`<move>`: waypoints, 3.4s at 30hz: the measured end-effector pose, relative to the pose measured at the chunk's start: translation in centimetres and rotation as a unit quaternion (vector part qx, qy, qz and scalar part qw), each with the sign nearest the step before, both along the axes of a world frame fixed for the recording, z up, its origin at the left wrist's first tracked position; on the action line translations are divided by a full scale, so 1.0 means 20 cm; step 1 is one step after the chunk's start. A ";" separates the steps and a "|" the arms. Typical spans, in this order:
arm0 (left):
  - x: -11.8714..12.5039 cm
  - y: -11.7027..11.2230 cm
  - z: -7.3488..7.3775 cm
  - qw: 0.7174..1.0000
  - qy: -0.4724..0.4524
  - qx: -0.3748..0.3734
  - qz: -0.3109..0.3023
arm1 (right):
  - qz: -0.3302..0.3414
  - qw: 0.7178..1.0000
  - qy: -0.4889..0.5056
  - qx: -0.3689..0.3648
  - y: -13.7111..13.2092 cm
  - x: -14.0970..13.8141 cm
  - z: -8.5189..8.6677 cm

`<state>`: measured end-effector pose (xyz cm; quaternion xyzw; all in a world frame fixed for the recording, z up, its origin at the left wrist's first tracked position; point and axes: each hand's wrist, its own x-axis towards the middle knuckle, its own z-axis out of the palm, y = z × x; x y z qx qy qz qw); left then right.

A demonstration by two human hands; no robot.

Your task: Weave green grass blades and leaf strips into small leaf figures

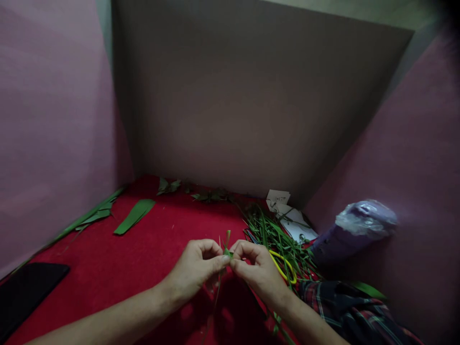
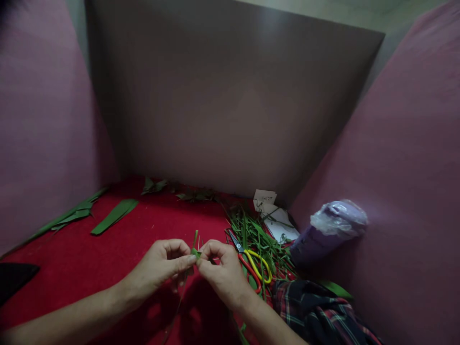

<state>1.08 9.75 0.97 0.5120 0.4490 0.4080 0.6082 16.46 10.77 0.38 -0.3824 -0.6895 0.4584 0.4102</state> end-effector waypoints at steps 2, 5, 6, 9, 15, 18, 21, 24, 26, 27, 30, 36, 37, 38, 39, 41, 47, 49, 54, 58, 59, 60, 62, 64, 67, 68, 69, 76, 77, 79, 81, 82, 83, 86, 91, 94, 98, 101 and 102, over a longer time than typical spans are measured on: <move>0.00 0.00 0.00 1.000 -0.003 0.008 0.003 | 0.001 1.000 -0.010 -0.003 0.00 0.00 0.00; 0.00 0.00 -0.01 1.000 0.001 0.014 -0.007 | 0.009 1.000 -0.026 0.000 -0.01 0.00 -0.01; 0.00 0.00 -0.02 1.000 0.006 0.012 -0.011 | 0.011 0.999 -0.030 0.002 -0.01 0.00 -0.01; 0.00 0.00 -0.02 1.000 0.023 0.012 -0.013 | 0.013 0.999 -0.040 0.014 -0.01 0.01 -0.01; 0.00 0.00 -0.01 1.000 0.022 0.008 -0.019 | 0.009 0.998 -0.057 0.017 0.00 0.01 -0.02; 0.00 0.00 0.00 1.000 0.024 0.002 -0.008 | 0.005 0.998 -0.062 0.005 0.00 0.00 -0.01; 0.00 0.01 0.00 1.000 0.015 0.011 -0.003 | -0.001 0.998 -0.067 -0.014 -0.01 0.00 0.01; -0.01 0.01 -0.01 1.000 0.009 0.016 -0.007 | -0.017 0.998 -0.046 -0.030 0.00 0.01 0.03; -0.01 0.01 -0.01 1.000 0.013 0.014 -0.007 | -0.017 0.999 -0.025 -0.028 0.00 0.01 0.04; -0.01 0.01 -0.01 1.000 0.013 0.014 -0.008 | -0.010 0.999 -0.022 -0.024 0.00 0.01 0.04; -0.01 0.01 -0.02 1.000 0.007 0.017 -0.009 | 0.003 0.999 -0.047 0.001 -0.01 0.00 0.05; -0.01 0.00 -0.01 0.999 -0.005 0.027 -0.018 | -0.011 0.996 -0.085 0.021 -0.02 0.00 0.05; -0.01 0.00 -0.01 0.999 -0.009 0.033 -0.019 | -0.011 0.996 -0.086 0.022 -0.02 0.00 0.05; -0.01 0.00 -0.01 0.999 -0.012 0.039 -0.019 | -0.009 0.996 -0.087 0.021 -0.02 0.00 0.06; -0.01 0.00 -0.01 0.999 -0.013 0.043 -0.017 | -0.008 0.996 -0.088 0.019 -0.02 0.00 0.06; -0.01 0.00 -0.02 0.999 -0.016 0.049 -0.009 | -0.004 0.996 -0.088 0.012 -0.02 0.01 0.06; -0.01 0.01 -0.03 0.999 -0.023 0.045 0.002 | -0.008 0.996 -0.085 -0.004 -0.02 0.01 0.06; -0.01 0.01 -0.03 0.999 -0.022 0.043 0.003 | -0.011 0.996 -0.085 -0.010 -0.02 0.01 0.05; -0.01 0.01 -0.03 0.999 -0.030 0.035 0.003 | -0.010 0.996 -0.084 -0.006 -0.03 0.01 0.05; -0.01 0.00 -0.03 0.999 -0.025 0.038 0.008 | -0.018 0.996 -0.087 -0.011 -0.03 0.01 0.05; -0.01 0.01 -0.03 0.999 -0.023 0.038 0.011 | -0.018 0.996 -0.087 -0.014 -0.03 0.01 0.05; -0.01 0.01 -0.02 0.999 -0.022 0.038 0.012 | -0.015 0.996 -0.085 -0.018 -0.03 0.00 0.05; -0.01 0.01 -0.03 0.999 -0.020 0.035 0.014 | -0.008 0.996 -0.081 -0.030 -0.03 0.00 0.05; -0.01 0.02 -0.03 0.999 -0.020 0.034 0.015 | 0.001 0.996 -0.076 -0.042 -0.02 -0.01 0.05; -0.02 0.03 -0.03 0.999 -0.020 0.034 0.019 | 0.015 0.996 -0.062 -0.057 -0.02 -0.02 0.04; -0.02 0.03 -0.04 0.999 -0.019 0.034 0.021 | 0.018 0.996 -0.055 -0.061 -0.02 -0.02 0.04; -0.02 0.03 -0.04 0.999 -0.019 0.033 0.023 | 0.019 0.997 -0.048 -0.064 -0.02 -0.02 0.04; -0.01 0.02 -0.03 0.999 -0.031 0.023 0.019 | 0.008 0.999 -0.033 -0.035 -0.01 -0.01 0.04; -0.01 0.02 -0.03 0.999 -0.031 0.024 0.016 | 0.007 0.999 -0.030 -0.036 -0.01 -0.01 0.03; -0.01 0.02 -0.03 0.999 -0.027 0.025 0.006 | 0.012 0.999 -0.027 -0.044 -0.01 0.00 0.03; -0.02 0.01 -0.03 0.999 -0.019 0.030 0.002 | 0.019 0.998 -0.030 -0.046 0.00 0.01 0.03; -0.02 0.01 -0.02 0.999 -0.014 0.032 0.002 | 0.020 0.998 -0.033 -0.045 0.00 0.01 0.03; -0.02 0.01 -0.02 0.999 -0.011 0.034 0.003 | 0.018 0.998 -0.035 -0.043 0.00 0.01 0.03; -0.02 0.00 -0.01 1.000 -0.001 0.023 -0.009 | -0.009 0.999 -0.021 -0.033 0.01 0.02 0.04; -0.02 0.00 -0.01 0.996 -0.022 -0.029 -0.081 | 0.006 0.995 0.059 -0.078 0.02 0.01 0.05; -0.02 0.00 -0.02 0.993 -0.030 -0.042 -0.108 | 0.008 0.990 0.085 -0.109 0.02 0.00 0.05; -0.02 0.00 -0.04 0.991 -0.035 -0.055 -0.118 | 0.007 0.993 0.060 -0.103 0.01 0.00 0.06; -0.02 0.00 -0.06 0.991 -0.034 -0.062 -0.118 | -0.007 0.999 -0.011 -0.033 0.00 0.01 0.06; -0.02 0.00 -0.06 0.991 -0.032 -0.063 -0.118 | -0.013 0.999 -0.036 -0.005 0.00 0.01 0.06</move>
